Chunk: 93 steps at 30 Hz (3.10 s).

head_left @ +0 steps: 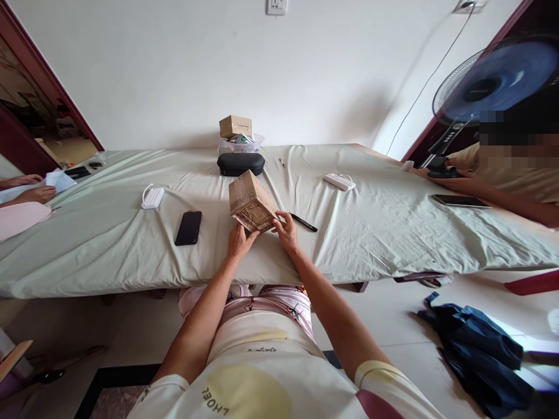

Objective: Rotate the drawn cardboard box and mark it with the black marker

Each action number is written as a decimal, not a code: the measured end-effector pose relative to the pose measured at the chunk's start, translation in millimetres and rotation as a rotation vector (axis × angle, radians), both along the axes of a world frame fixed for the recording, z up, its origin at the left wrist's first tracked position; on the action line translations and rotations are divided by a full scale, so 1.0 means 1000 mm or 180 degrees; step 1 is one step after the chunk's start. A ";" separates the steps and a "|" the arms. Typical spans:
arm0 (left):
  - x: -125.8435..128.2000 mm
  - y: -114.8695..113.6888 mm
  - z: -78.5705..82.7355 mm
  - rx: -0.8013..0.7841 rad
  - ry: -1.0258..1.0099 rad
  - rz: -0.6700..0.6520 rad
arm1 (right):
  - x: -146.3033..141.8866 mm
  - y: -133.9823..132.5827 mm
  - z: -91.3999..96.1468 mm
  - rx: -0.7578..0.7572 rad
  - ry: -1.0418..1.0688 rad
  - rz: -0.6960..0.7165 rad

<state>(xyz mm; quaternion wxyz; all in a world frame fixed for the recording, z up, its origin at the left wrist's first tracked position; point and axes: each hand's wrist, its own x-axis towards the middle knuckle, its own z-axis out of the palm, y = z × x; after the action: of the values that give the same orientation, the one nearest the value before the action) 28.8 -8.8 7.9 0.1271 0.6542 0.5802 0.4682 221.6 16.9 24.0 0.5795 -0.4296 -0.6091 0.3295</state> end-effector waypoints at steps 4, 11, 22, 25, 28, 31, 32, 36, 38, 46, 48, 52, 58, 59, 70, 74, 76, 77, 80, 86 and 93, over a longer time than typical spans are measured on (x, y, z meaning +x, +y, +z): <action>0.000 -0.001 0.000 -0.0215 -0.0080 0.0362 | 0.000 -0.002 -0.001 -0.0034 -0.0431 0.0049; 0.002 -0.005 0.004 0.0034 -0.0124 0.0425 | 0.000 -0.004 -0.002 -0.0034 -0.0640 0.0224; 0.000 -0.007 0.009 -0.0239 -0.0005 0.0561 | -0.002 -0.008 0.001 -0.0125 -0.0918 0.0096; 0.000 -0.008 0.010 -0.0228 -0.0022 0.0546 | -0.003 -0.009 0.003 -0.0147 -0.0931 0.0081; 0.000 -0.008 0.009 -0.0043 -0.0047 0.0421 | -0.003 -0.010 0.006 -0.0172 -0.0937 0.0053; -0.001 -0.005 0.005 0.0329 -0.0081 0.0220 | -0.002 -0.009 0.008 -0.0198 -0.0946 -0.0010; -0.002 -0.003 0.004 0.0447 -0.0092 0.0152 | -0.001 -0.009 0.008 -0.0197 -0.0949 -0.0028; -0.005 0.003 -0.001 0.0664 -0.0157 -0.0065 | 0.000 -0.008 0.006 -0.0205 -0.0990 -0.0017; -0.006 0.005 -0.002 0.0630 -0.0237 -0.0134 | 0.001 -0.007 0.005 -0.0225 -0.1054 0.0061; -0.006 0.005 -0.003 0.0391 -0.0368 -0.0356 | 0.001 -0.004 0.001 -0.0150 -0.1107 0.0040; -0.005 0.004 0.000 0.0338 -0.0342 -0.0298 | 0.001 -0.004 0.002 -0.0159 -0.1146 0.0002; -0.006 -0.001 0.007 0.0149 -0.0257 -0.0198 | 0.001 -0.005 0.004 -0.0173 -0.1162 -0.0086; -0.005 -0.009 0.016 -0.0177 -0.0282 -0.0139 | 0.002 -0.006 0.003 -0.0146 -0.0997 -0.0114; -0.004 -0.010 0.016 -0.0165 -0.0309 -0.0159 | 0.002 -0.006 0.002 -0.0142 -0.0956 -0.0105; -0.003 -0.011 0.016 -0.0148 -0.0417 -0.0123 | 0.003 -0.005 0.001 -0.0144 -0.0791 0.0109; -0.003 -0.009 0.014 -0.0153 -0.0361 0.0026 | 0.002 -0.007 0.002 -0.0161 -0.0835 0.0045; -0.003 -0.008 0.013 -0.0172 -0.0363 0.0035 | 0.002 -0.008 0.003 -0.0164 -0.0827 0.0049; -0.003 -0.008 0.013 -0.0174 -0.0378 0.0037 | 0.002 -0.008 0.004 -0.0165 -0.0839 0.0064; -0.004 -0.006 0.013 -0.0186 -0.0426 0.0063 | 0.001 -0.009 0.005 -0.0170 -0.0937 0.0111; -0.004 -0.006 0.013 -0.0208 -0.0384 0.0054 | 0.002 -0.009 0.005 -0.0169 -0.0961 0.0021; -0.002 -0.010 0.014 -0.0201 -0.0368 -0.0022 | 0.002 -0.006 0.002 -0.0194 -0.0937 -0.0133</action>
<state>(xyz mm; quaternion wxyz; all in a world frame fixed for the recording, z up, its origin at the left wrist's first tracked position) 26.7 -19.2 22.2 0.1826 0.6237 0.5841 0.4863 223.9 10.4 26.1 0.4774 -0.5033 -0.6681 0.2692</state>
